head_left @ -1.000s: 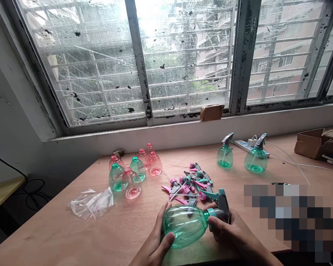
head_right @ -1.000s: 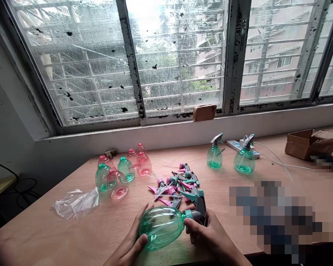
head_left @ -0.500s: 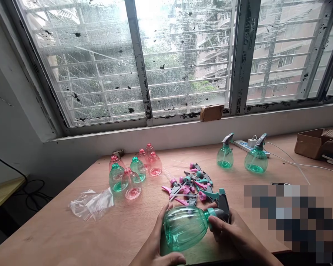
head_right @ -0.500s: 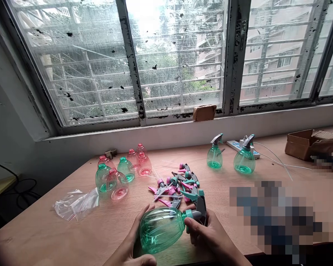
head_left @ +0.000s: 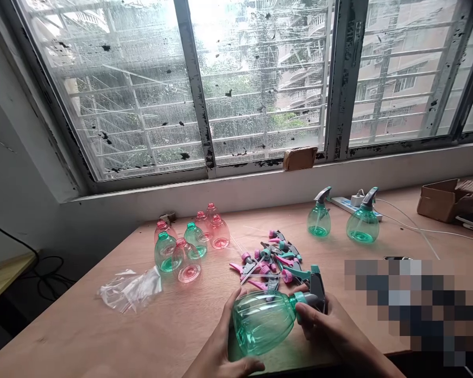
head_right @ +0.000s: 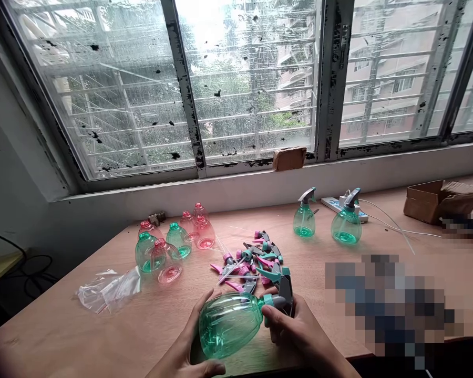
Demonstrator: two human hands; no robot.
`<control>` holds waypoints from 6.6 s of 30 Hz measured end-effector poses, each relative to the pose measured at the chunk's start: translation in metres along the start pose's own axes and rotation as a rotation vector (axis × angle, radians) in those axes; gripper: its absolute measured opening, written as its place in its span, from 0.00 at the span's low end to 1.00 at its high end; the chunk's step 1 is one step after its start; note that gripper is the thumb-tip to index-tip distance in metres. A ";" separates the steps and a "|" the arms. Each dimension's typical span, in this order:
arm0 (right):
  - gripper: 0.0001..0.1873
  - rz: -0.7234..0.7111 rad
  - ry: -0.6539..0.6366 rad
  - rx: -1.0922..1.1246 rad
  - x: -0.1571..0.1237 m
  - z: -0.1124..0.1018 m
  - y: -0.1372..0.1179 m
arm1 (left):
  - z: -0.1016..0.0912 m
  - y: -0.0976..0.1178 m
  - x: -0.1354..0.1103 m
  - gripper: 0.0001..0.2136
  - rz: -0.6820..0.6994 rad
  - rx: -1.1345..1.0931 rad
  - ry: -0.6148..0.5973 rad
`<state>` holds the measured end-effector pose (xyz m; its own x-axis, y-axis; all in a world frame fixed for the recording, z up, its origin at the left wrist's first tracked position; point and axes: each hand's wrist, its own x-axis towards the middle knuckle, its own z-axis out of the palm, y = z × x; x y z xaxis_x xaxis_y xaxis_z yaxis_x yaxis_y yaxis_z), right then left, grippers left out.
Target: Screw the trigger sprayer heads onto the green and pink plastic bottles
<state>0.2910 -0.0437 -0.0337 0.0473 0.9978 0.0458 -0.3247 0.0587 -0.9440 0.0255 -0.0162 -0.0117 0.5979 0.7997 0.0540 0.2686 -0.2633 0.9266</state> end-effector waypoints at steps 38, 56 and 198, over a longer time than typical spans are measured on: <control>0.26 0.003 -0.005 0.005 -0.003 0.003 -0.002 | -0.003 0.001 -0.001 0.52 -0.002 -0.021 0.012; 0.28 0.003 0.022 0.018 -0.002 0.004 -0.002 | -0.005 0.002 -0.002 0.45 0.033 -0.068 0.020; 0.28 0.011 -0.078 -0.065 0.000 -0.003 0.003 | -0.007 -0.005 0.002 0.41 0.125 -0.073 -0.022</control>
<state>0.2929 -0.0435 -0.0373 -0.0304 0.9979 0.0577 -0.2629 0.0477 -0.9637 0.0204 -0.0099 -0.0136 0.6400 0.7507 0.1637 0.1357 -0.3201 0.9376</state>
